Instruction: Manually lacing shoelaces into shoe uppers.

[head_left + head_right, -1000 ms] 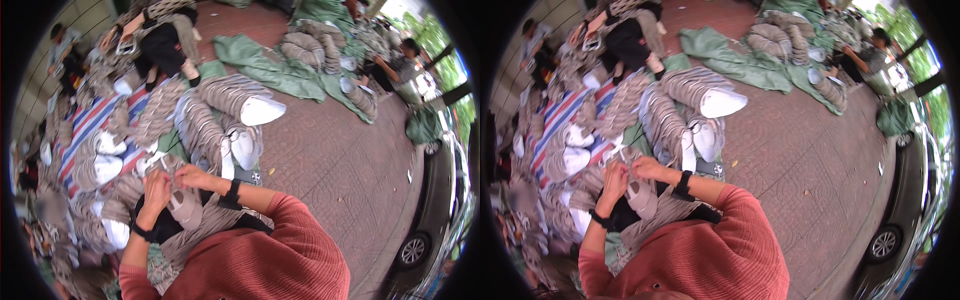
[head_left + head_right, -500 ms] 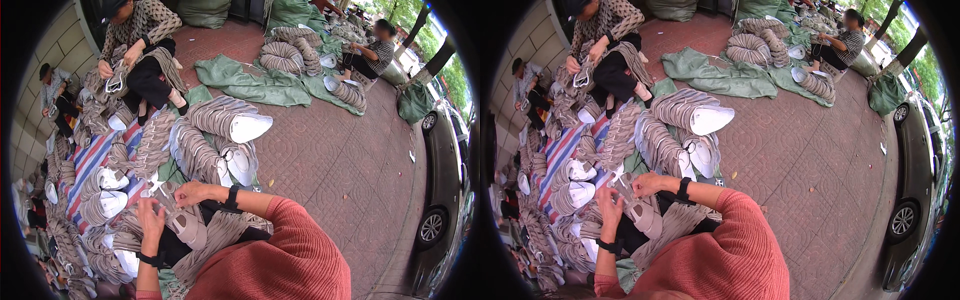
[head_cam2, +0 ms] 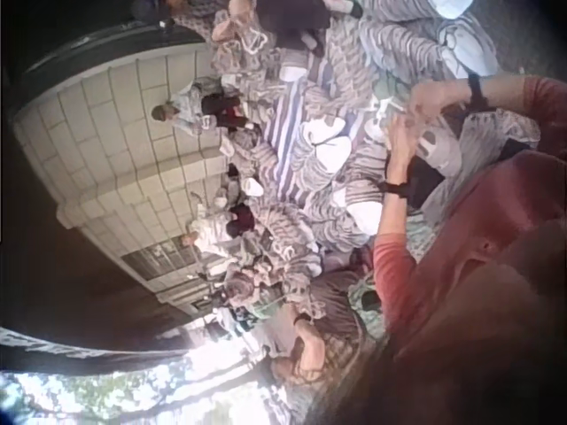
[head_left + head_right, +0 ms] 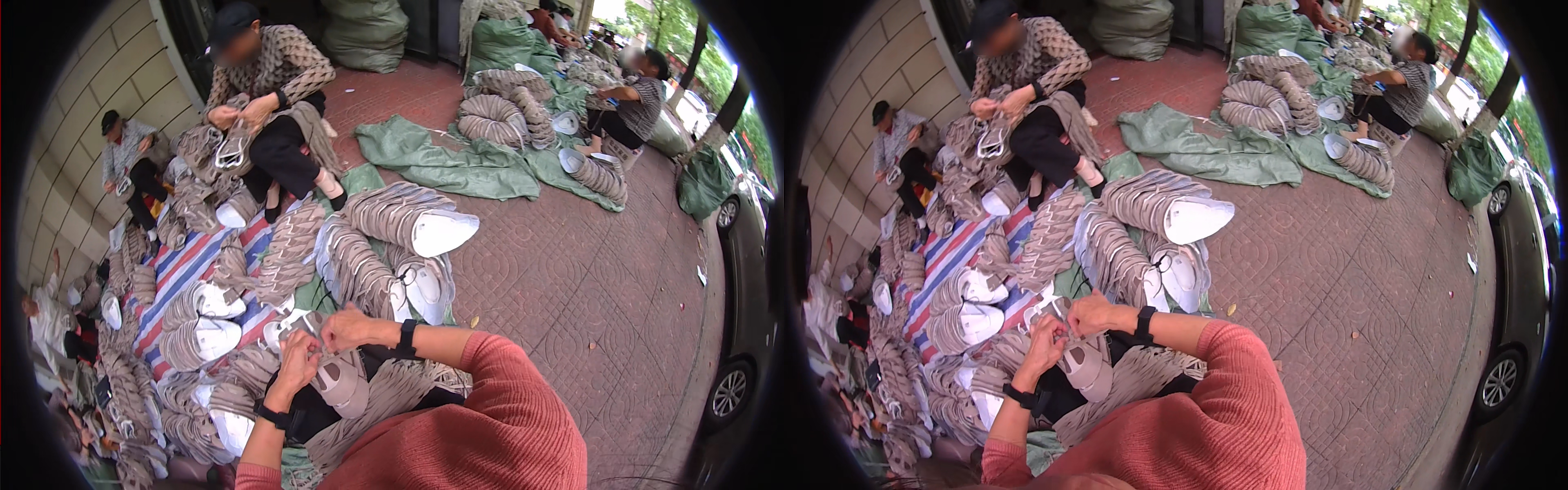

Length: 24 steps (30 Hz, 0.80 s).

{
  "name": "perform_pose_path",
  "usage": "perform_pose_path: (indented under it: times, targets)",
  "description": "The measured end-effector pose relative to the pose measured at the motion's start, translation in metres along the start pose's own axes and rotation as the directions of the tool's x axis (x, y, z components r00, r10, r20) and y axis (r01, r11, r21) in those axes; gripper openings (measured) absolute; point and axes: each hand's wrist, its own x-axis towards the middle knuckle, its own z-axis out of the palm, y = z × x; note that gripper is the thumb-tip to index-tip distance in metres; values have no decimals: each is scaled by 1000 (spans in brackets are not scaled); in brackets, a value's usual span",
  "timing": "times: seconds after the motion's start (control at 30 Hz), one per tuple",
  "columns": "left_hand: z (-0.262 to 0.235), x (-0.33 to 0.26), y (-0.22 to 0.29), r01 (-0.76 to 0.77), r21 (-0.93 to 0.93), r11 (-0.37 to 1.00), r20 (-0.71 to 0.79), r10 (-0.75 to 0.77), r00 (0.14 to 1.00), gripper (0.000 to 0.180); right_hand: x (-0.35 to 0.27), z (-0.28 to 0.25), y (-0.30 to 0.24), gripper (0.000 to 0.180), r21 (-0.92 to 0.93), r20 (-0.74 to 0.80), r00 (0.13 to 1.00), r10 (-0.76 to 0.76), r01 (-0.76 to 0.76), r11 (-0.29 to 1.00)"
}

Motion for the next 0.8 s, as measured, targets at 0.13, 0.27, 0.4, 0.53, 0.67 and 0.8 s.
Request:
perform_pose_path:
  times: [0.13, 0.27, 0.4, 0.53, 0.67, 0.8]
  targets:
    - [0, -9, 2, -19, -23, 1000, -12, 18, 1000, 15, -1, -6, -7, 47, -242, -185, 934, -306, 258, 935]
    - [-7, -2, 7, -75, 93, 993, -52, 80, 995, 8, 7, -24, 2, 47, -211, 62, 954, -293, 300, 930]
    - [-49, -11, -22, 66, 350, 935, -394, 83, 915, 7, -3, -30, 5, 36, -257, 34, 926, -376, 371, 892]
    - [-156, -90, -121, 425, 322, 846, -769, -28, 638, 8, -8, -34, 1, 26, -125, 92, 959, -270, 280, 952]
    - [-277, -267, -176, 788, 101, 607, -969, -118, 215, 20, -2, -23, -2, 20, -123, 70, 950, -303, 310, 943]
    - [-331, -374, -167, 851, -198, 487, -978, -150, -142, 28, -10, -21, 3, 16, -148, 52, 971, -232, 238, 960]
